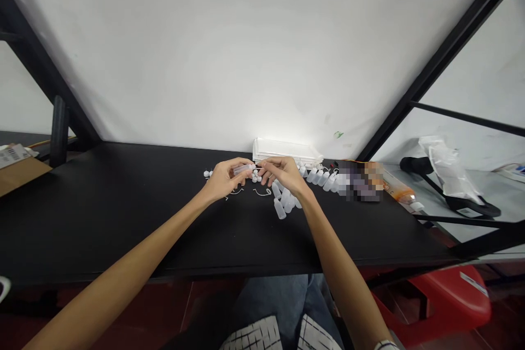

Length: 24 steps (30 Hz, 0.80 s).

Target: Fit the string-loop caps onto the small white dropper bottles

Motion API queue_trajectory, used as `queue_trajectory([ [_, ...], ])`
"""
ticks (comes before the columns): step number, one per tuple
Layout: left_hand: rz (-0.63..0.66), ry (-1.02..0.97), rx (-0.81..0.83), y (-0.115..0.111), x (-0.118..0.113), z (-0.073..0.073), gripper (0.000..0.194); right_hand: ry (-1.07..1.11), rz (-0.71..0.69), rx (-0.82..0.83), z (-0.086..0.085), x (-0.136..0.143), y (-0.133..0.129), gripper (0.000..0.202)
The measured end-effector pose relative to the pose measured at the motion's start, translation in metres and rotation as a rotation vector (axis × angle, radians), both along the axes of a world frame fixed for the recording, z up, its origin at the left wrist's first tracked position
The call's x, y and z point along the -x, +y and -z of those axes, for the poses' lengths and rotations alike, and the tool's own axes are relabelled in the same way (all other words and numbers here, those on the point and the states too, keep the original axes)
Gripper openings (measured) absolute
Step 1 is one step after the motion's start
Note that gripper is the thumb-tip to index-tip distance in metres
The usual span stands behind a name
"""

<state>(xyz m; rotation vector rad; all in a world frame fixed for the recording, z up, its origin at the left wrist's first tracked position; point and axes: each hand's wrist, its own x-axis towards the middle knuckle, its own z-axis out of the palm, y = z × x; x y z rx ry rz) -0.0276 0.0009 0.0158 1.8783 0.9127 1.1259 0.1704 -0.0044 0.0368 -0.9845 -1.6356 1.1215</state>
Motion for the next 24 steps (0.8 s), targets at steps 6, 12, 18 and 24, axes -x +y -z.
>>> queue_trajectory([
  [6, -0.030, -0.175, 0.058, 0.004, 0.003, -0.002, 0.030, -0.107, 0.186, -0.162, 0.002, -0.005, 0.004, 0.032],
  [12, -0.124, -0.210, 0.031, 0.010, 0.009, 0.000, 0.021, -0.809, 0.451, -0.469, 0.013, 0.002, 0.004, 0.020],
  [18, -0.228, -0.107, -0.070, 0.007, 0.008, -0.002, 0.031, -1.331, 0.351, -0.544, 0.018, 0.014, 0.002, 0.029],
  [24, -0.312, -0.063, -0.116, 0.009, 0.006, 0.002, 0.032, -1.420, 0.275, -0.536, 0.010, 0.019, 0.004, 0.028],
])
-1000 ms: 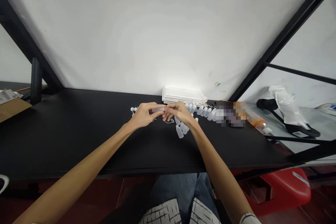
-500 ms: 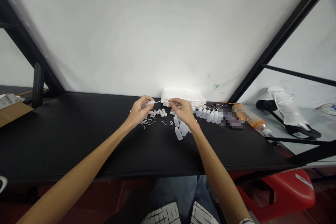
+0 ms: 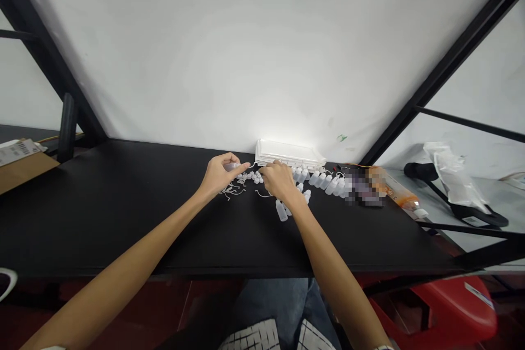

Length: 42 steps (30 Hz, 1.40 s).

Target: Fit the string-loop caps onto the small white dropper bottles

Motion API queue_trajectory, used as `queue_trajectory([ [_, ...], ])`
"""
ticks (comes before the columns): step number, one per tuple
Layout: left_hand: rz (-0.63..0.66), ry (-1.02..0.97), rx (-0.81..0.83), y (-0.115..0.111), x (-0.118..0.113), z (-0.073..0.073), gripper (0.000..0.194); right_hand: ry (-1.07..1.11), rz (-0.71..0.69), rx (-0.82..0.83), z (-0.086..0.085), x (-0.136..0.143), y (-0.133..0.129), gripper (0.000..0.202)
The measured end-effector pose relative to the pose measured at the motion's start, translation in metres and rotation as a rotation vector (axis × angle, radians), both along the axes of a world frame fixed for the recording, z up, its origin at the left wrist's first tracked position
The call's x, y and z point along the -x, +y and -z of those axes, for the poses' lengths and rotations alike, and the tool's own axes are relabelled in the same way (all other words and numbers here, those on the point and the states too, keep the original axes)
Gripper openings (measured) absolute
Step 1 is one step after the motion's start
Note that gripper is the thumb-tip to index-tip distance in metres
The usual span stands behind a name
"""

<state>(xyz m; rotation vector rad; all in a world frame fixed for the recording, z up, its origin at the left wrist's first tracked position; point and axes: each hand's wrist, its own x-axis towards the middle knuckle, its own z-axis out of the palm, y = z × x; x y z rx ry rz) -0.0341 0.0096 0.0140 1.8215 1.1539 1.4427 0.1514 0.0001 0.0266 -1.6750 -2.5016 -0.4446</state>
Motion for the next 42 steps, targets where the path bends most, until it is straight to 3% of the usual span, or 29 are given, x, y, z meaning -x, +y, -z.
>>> queue_trajectory([
  [7, 0.004, -0.011, 0.013, 0.003, 0.001, 0.003, 0.031, -0.051, -0.013, 0.029, 0.002, 0.012, 0.001, 0.028],
  [15, 0.032, 0.061, 0.044, 0.002, 0.001, 0.001, 0.017, 0.081, 0.048, 0.129, 0.002, 0.015, 0.003, 0.023],
  [27, 0.062, 0.164, 0.033, 0.005, 0.001, 0.000, 0.016, 0.194, -0.035, 0.174, 0.001, 0.012, -0.006, 0.025],
  [31, 0.019, 0.222, 0.040, 0.007, 0.002, 0.000, 0.018, 0.383, -0.077, 0.110, -0.004, -0.002, -0.005, 0.024],
  [38, 0.101, 0.262, 0.125, 0.003, 0.000, 0.000, 0.022, 1.051, -0.209, 0.082, -0.004, -0.001, -0.006, 0.016],
  [42, 0.149, 0.252, 0.127, 0.003, -0.001, 0.003, 0.023, 1.129, -0.264, 0.131, -0.001, 0.007, -0.007, 0.014],
])
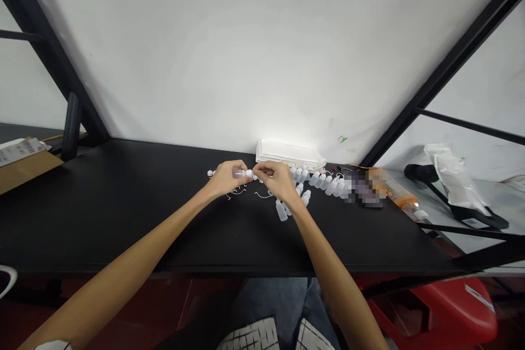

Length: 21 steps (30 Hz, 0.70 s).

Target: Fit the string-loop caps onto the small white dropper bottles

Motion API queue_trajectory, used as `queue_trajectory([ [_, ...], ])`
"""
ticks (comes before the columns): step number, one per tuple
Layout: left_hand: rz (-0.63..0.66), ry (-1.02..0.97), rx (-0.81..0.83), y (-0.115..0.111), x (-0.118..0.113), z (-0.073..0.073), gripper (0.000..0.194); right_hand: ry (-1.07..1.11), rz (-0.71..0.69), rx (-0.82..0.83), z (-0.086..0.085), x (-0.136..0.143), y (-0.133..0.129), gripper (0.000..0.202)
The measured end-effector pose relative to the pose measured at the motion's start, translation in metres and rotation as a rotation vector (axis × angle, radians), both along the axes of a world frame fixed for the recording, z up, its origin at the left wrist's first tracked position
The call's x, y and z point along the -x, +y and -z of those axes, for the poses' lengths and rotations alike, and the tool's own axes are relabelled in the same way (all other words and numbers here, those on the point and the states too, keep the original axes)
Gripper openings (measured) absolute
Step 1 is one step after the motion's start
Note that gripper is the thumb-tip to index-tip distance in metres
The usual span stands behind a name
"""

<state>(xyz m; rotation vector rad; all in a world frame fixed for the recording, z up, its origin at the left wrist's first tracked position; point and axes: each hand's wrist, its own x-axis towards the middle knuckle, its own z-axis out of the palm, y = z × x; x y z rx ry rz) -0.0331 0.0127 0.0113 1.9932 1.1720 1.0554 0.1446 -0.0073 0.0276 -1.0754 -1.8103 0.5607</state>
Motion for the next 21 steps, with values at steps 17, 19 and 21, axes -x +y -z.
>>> queue_trajectory([
  [17, 0.099, 0.031, -0.028, 0.0005, 0.0012, 0.0048, 0.033, -0.016, -0.125, 0.080, 0.0015, -0.0003, -0.0025, 0.019],
  [19, 0.104, 0.039, -0.028, 0.0003, 0.0012, 0.0050, 0.031, -0.102, -0.099, 0.056, 0.0000, 0.0000, -0.0037, 0.022],
  [21, 0.105, 0.054, -0.029, -0.0006, 0.0009, 0.0042, 0.030, -0.213, -0.040, 0.004, -0.0005, 0.0006, -0.0043, 0.029],
])
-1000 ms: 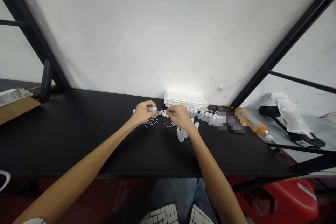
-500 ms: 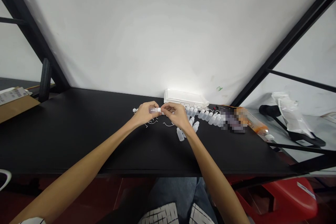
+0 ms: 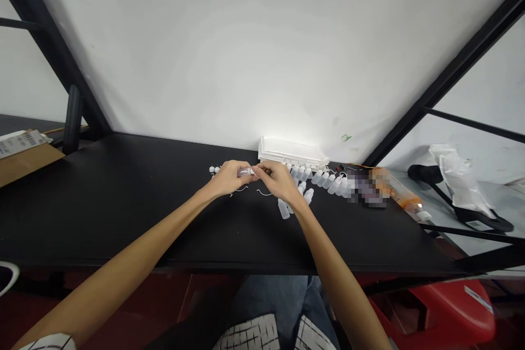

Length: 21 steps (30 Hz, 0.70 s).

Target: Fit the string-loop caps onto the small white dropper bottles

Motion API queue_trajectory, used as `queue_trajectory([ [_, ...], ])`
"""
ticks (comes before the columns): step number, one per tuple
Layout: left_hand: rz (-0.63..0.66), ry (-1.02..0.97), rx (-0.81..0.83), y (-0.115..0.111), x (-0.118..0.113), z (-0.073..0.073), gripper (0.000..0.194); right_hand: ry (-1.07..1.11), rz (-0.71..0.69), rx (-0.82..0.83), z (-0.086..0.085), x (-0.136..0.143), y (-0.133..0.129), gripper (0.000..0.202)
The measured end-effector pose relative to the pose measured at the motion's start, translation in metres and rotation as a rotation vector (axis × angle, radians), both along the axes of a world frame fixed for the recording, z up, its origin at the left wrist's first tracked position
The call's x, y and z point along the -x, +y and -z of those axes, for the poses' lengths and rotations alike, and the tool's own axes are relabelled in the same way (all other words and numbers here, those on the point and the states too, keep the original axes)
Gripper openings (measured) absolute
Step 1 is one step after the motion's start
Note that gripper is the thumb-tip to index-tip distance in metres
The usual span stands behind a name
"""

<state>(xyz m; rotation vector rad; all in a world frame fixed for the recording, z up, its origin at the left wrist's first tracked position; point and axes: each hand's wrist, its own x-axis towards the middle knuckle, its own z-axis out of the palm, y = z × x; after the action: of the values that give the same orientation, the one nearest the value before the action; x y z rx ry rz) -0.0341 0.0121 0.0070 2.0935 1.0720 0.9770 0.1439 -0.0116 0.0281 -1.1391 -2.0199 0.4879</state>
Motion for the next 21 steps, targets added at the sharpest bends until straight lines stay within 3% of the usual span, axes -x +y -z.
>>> queue_trajectory([
  [5, 0.028, 0.024, 0.011, -0.003, -0.001, -0.002, 0.032, -0.210, 0.118, -0.088, 0.005, 0.002, 0.000, 0.044],
  [10, 0.030, 0.042, 0.031, -0.004, -0.001, -0.004, 0.029, -0.200, 0.175, -0.142, 0.003, 0.003, -0.003, 0.043],
  [16, 0.008, -0.014, 0.072, -0.002, 0.000, -0.004, 0.029, 0.084, -0.003, -0.012, -0.003, -0.005, -0.002, 0.020],
  [21, 0.024, 0.004, 0.055, -0.002, 0.000, -0.003, 0.032, 0.135, -0.081, 0.040, -0.002, -0.007, 0.001, 0.015],
])
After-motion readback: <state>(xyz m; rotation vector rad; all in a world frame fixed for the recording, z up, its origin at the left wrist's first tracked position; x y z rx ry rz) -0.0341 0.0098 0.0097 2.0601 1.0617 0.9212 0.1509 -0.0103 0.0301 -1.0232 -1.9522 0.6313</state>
